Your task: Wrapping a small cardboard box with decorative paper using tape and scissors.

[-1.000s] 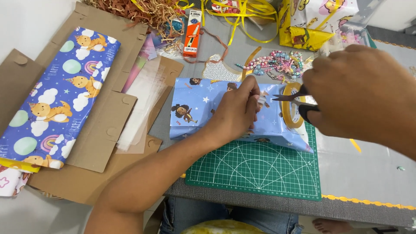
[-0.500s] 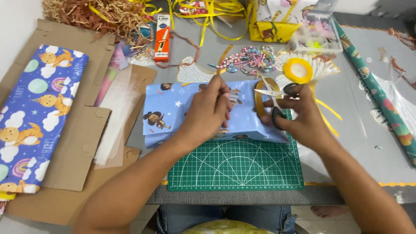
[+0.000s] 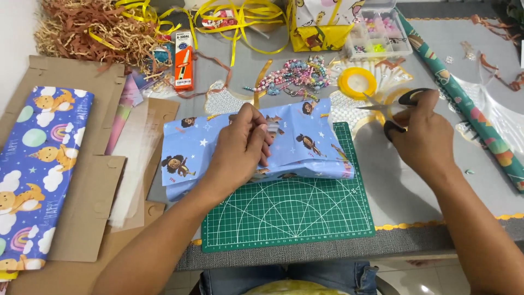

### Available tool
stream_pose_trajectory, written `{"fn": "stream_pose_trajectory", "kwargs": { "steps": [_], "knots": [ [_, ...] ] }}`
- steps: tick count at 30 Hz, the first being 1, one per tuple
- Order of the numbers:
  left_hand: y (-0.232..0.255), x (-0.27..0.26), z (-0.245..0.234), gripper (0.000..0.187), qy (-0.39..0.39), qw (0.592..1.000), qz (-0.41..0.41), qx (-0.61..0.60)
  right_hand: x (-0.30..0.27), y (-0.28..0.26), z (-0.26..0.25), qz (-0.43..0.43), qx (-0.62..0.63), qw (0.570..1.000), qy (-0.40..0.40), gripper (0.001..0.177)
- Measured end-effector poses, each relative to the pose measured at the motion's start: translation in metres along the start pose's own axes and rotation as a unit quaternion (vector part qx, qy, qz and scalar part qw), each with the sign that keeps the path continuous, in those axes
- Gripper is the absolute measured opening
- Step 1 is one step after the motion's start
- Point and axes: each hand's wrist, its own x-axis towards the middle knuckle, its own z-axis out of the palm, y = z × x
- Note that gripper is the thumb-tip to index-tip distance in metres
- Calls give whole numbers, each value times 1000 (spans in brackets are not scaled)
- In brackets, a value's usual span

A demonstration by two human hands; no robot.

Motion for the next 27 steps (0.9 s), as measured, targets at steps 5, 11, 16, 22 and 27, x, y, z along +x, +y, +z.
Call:
{"fn": "stream_pose_trajectory", "kwargs": {
  "steps": [5,11,16,22,27],
  "knots": [
    [-3,0,0,7,-3,1000,15,0,21,-13,-31,94,-122,965,-214,73],
    [0,-2,-1,6,-10,1000,1,-16,40,-21,-42,11,-364,862,-352,119],
    [-2,-1,-2,7,-15,1000,-2,-19,53,-13,-48,0,-361,843,-399,92],
    [-2,0,-2,16,-16,1000,-7,-16,65,38,-20,-34,-321,844,-427,72],
    [0,-1,-2,24,-18,999,-14,-31,42,-7,-24,-38,-414,863,-287,52]
  ]
}}
